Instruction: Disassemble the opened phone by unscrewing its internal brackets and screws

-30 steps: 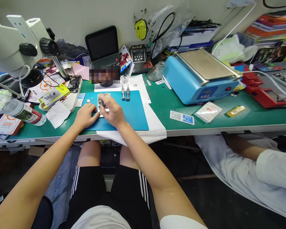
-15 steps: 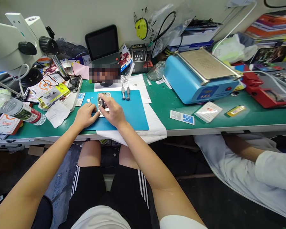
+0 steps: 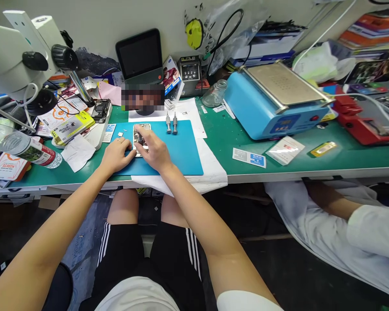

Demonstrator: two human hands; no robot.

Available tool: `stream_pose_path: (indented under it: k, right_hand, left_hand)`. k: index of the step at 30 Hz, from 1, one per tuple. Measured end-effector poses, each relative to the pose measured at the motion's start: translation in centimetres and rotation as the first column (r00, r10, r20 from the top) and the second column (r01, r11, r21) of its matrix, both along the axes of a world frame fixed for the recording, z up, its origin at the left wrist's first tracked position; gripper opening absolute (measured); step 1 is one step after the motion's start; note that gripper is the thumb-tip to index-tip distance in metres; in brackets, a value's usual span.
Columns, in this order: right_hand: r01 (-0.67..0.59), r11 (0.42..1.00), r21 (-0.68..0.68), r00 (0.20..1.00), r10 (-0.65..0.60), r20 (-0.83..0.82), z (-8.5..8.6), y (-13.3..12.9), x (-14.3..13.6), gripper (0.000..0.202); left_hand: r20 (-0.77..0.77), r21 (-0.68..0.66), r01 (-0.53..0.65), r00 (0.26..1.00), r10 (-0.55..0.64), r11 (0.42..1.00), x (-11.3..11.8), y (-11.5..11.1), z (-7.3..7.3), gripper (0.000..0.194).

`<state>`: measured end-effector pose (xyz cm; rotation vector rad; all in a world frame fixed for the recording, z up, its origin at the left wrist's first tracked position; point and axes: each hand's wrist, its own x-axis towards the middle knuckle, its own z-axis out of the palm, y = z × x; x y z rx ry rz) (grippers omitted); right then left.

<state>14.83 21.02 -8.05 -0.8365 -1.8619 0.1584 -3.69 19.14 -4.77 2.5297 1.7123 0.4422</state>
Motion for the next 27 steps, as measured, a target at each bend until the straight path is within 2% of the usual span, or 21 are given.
stream_pose_path:
  k: [8, 27]
  right_hand:
    - [-0.002, 0.994, -0.110, 1.000, -0.001, -0.028, -0.01, -0.40, -0.01, 0.060]
    - [0.025, 0.975, -0.219, 1.000, -0.026, -0.002, -0.15, -0.40, -0.01, 0.072]
  left_hand:
    - [-0.006, 0.006, 0.004, 1.000, -0.004, 1.000, -0.03, 0.07, -0.04, 0.019]
    - [-0.004, 0.000, 0.006, 1.000, -0.006, 1.000, 0.03, 0.03, 0.07, 0.018]
